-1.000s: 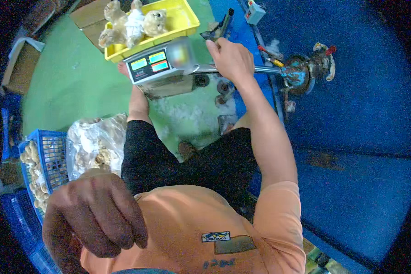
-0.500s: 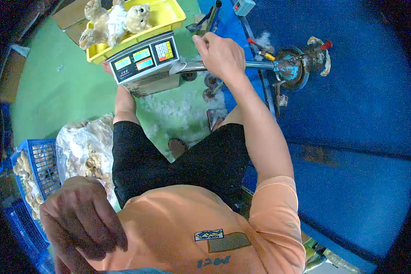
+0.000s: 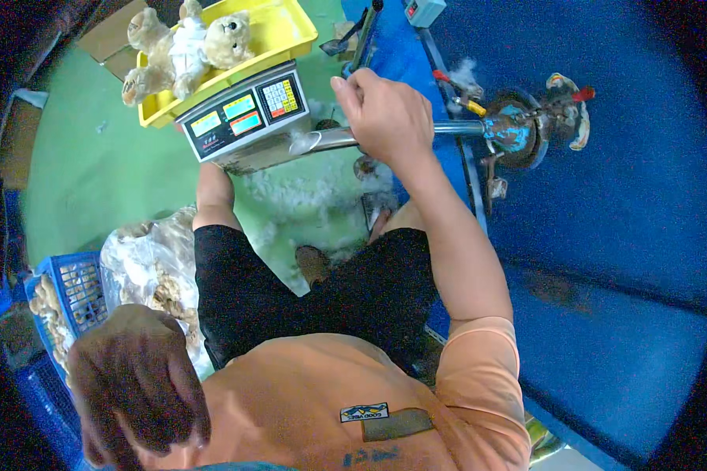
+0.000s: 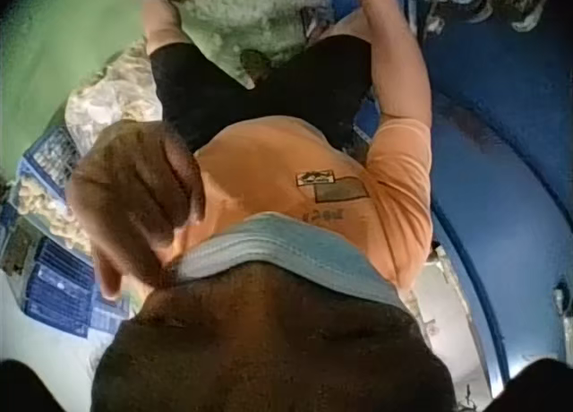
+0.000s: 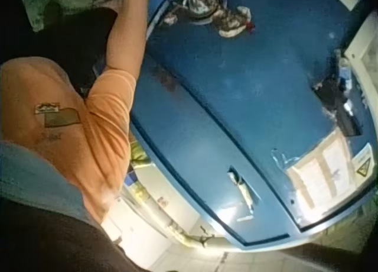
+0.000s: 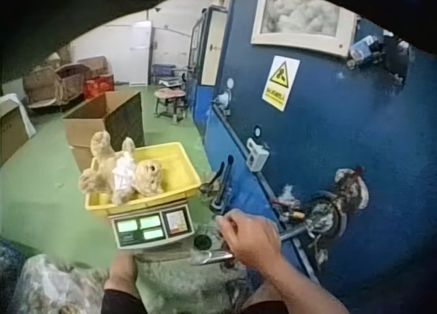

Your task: Weighing stuffed toy bears on a digital scale and organizing them into crates.

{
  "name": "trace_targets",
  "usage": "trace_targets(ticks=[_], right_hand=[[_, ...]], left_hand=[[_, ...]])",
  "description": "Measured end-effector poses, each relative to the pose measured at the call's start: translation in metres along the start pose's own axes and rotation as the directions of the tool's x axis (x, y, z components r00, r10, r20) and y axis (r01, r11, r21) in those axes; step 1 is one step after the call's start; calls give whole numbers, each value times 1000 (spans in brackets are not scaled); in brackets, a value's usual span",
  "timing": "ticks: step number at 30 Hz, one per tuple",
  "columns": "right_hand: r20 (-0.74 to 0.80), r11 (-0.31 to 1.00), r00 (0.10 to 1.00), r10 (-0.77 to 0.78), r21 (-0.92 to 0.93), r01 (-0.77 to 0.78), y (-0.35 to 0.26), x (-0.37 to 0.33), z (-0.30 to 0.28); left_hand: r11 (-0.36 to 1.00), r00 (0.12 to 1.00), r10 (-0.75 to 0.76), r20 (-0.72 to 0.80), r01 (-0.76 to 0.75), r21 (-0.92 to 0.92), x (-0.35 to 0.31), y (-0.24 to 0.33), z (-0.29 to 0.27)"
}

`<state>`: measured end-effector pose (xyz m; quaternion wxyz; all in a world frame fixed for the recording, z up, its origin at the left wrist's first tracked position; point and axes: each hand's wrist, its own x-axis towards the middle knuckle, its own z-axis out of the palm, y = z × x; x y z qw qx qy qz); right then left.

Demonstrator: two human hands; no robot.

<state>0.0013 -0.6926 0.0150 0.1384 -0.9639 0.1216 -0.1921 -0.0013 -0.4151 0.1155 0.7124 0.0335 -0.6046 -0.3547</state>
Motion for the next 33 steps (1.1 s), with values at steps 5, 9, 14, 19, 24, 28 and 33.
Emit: trace_targets(ticks=[5,9,14,19,24,28,33], right_hand=[[-43,1000,999,-9,12,9,-4,3,0],[-35,998,997,-65,17,66,-14,10,3],[-3,1000,1000,11,19,-11,1,1,-11],[-2,997,1000,10,-70,-10,-2,-2,-1],[22,998,999,35,-52,-34,-19,-3,-10],[79,991,996,44,-127,-34,-19,3,1],[-30,998,999,29,55,-27,8,7,4]], left_hand=[[611,685,389,-616,309,729,-17,16,-48],[-588,874,240,-423,478,653,-62,60,-215],[-974,596,84,-799,220,62,-82,27,-303],[-902,572,160,-805,416,116,-115,20,-315],[-870,752,302,-586,469,152,-103,47,-258],[-755,864,381,-329,496,429,-88,56,-170],[-215,664,556,-500,696,685,-118,3,-63]])
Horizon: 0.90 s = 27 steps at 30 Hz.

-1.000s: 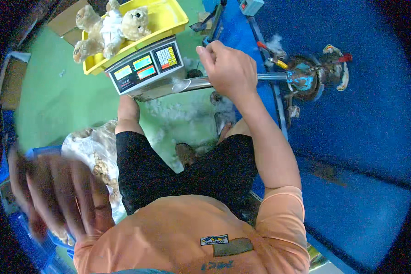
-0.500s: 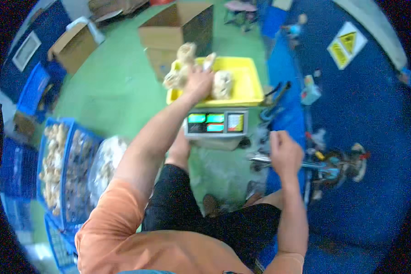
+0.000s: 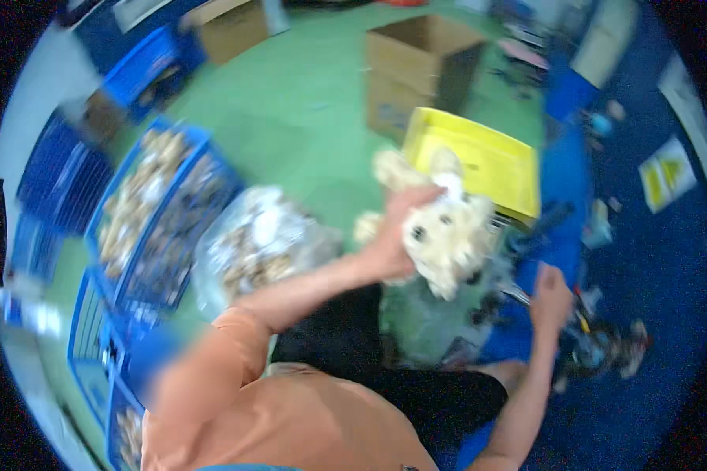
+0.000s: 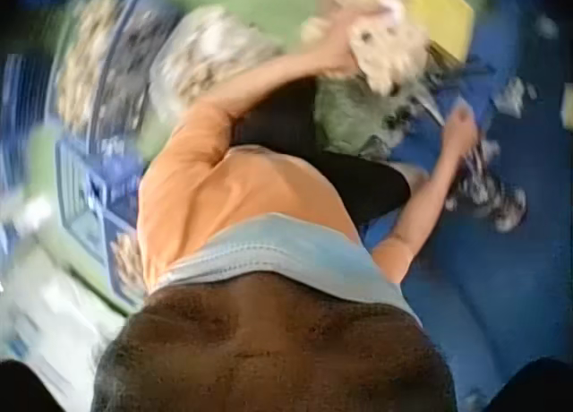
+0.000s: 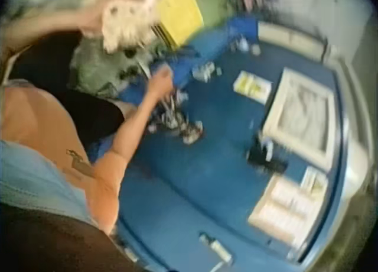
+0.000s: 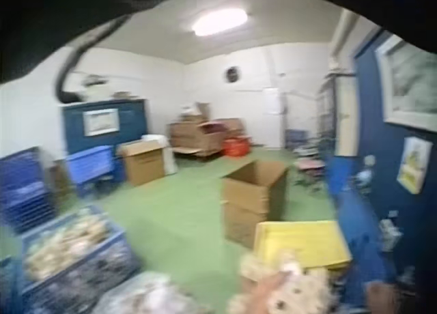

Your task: Weighing stuffed toy bears on a digital scale and organizing them into crates.

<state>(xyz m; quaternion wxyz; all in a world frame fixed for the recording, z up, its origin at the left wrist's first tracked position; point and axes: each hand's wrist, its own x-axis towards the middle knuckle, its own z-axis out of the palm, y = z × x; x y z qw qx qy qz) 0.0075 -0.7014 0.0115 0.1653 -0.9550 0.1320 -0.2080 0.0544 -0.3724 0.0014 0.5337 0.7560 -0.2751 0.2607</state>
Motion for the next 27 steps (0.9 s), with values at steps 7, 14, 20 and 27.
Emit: trace_targets(ticks=[7,14,20,27], right_hand=[[137,997,988,-73,-13,76,27,13,12],[120,986,993,23,162,-43,28,14,24],[125,980,991,46,185,-69,34,13,22],[164,996,985,-62,67,51,56,14,13]], left_hand=[[911,948,-269,-172,308,274,-93,-65,-138],[345,722,391,-571,460,818,-47,-67,-374],[627,725,-198,-660,611,483,-120,-125,-292],[278,390,-756,-526,919,281,-356,-187,-162]])
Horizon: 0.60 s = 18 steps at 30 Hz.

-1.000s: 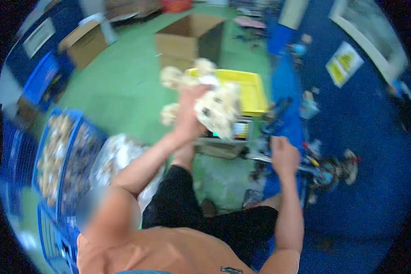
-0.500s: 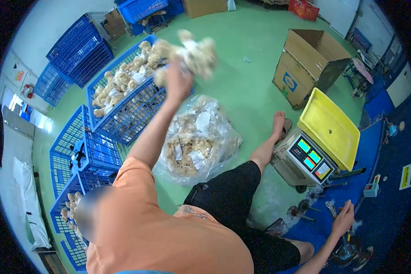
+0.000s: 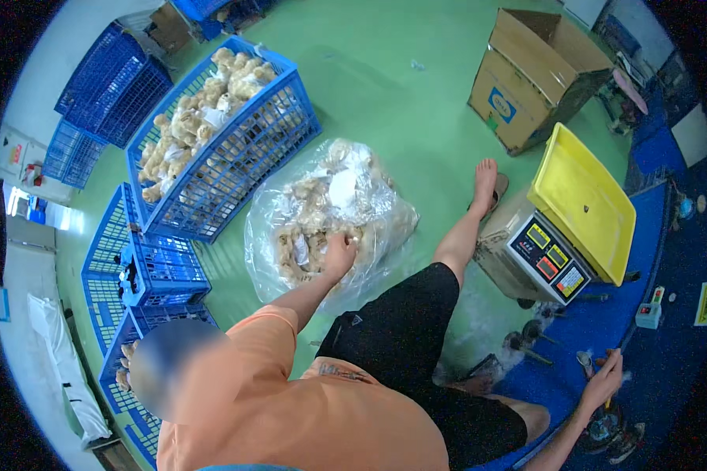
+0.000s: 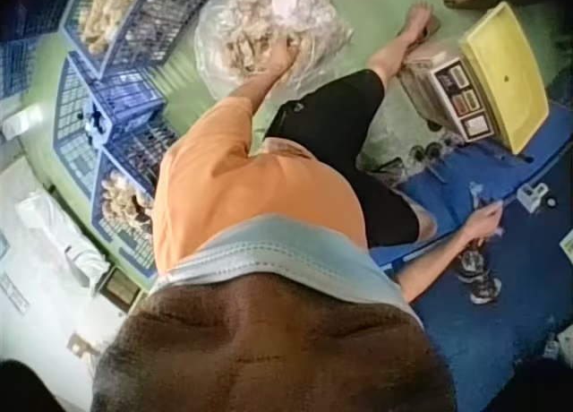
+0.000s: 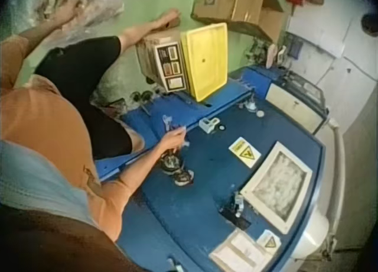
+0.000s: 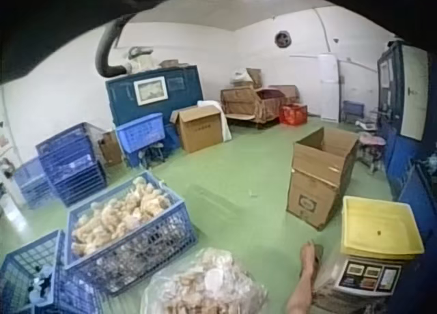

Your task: Weighing stuffed toy bears on a digital scale and organizing them into crates.

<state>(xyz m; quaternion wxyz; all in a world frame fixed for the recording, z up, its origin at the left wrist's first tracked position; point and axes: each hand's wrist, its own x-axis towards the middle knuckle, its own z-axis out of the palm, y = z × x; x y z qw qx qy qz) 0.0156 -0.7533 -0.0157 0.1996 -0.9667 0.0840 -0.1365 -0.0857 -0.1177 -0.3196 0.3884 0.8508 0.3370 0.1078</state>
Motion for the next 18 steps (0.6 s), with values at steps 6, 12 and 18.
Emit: trace_targets(ticks=[6,12,18], right_hand=[[-46,994,997,-57,-97,52,-20,-3,-12],[-14,994,995,96,58,-95,-36,-1,-8],[-29,988,990,136,76,-134,-36,-9,-13]], left_hand=[[936,875,-289,390,172,307,-35,-125,44],[962,918,-257,302,274,-13,-33,-126,95],[941,939,-339,55,338,22,6,-42,72]])
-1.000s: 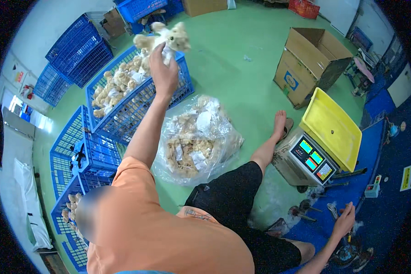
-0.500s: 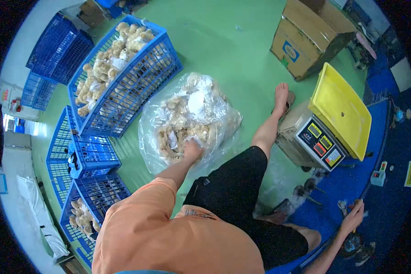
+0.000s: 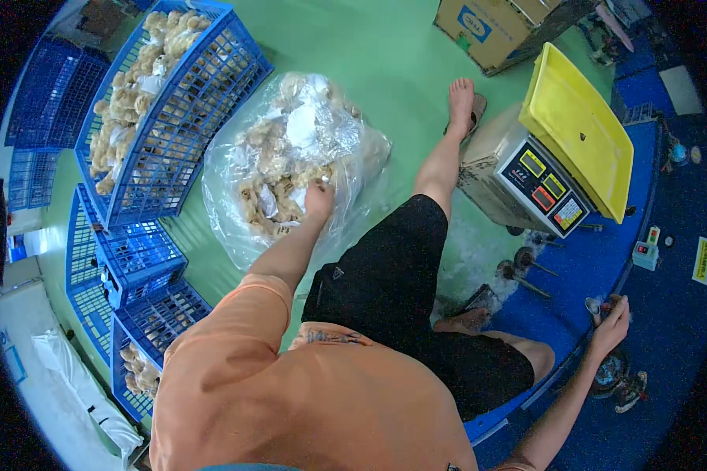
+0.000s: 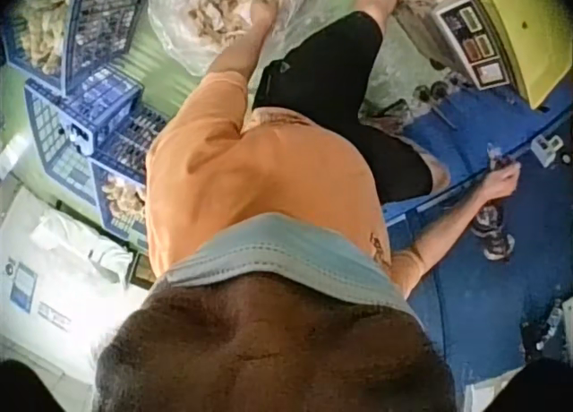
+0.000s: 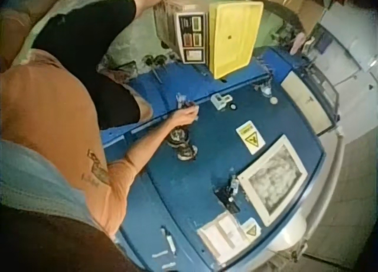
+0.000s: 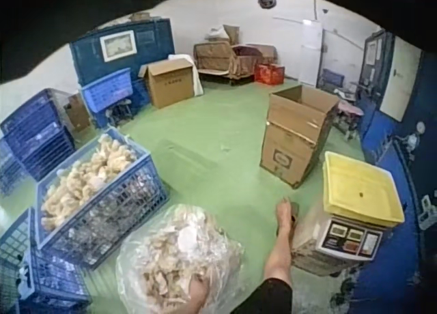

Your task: Weighing stuffed toy bears on a digital scale and organizing them into crates.

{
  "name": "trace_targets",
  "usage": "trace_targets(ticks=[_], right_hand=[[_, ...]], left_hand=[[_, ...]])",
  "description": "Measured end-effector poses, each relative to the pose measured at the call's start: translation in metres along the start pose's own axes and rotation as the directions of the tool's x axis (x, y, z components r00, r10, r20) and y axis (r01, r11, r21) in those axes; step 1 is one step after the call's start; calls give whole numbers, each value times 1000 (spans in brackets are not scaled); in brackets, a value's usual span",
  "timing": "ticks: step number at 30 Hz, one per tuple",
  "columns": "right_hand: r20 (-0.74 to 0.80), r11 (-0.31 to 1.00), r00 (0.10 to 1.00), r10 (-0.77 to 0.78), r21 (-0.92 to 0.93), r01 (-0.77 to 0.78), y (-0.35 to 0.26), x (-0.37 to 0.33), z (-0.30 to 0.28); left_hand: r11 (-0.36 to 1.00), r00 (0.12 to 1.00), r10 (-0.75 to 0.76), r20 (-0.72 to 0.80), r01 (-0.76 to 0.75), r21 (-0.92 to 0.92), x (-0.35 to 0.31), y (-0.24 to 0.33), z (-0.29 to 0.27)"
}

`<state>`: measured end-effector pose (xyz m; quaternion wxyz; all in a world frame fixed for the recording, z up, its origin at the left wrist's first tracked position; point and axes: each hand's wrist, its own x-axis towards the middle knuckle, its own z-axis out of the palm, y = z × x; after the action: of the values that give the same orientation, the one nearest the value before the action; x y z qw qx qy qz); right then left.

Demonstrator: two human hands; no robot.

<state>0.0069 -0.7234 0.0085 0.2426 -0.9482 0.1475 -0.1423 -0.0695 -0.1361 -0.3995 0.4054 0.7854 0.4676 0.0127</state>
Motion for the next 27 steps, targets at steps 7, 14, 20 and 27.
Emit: trace_targets(ticks=[7,14,20,27], right_hand=[[60,992,998,6,127,-13,-10,17,30],[-21,999,1000,12,-39,-13,4,0,-2],[-60,998,998,31,-58,-34,-22,-7,12],[249,758,900,-359,641,125,-138,-100,65]], left_hand=[[743,914,-58,402,-229,629,86,-126,-26],[736,787,613,-65,-540,408,12,-4,-54],[824,924,380,-49,-362,-436,-43,142,-152],[189,839,463,285,220,-957,-158,312,-175]])
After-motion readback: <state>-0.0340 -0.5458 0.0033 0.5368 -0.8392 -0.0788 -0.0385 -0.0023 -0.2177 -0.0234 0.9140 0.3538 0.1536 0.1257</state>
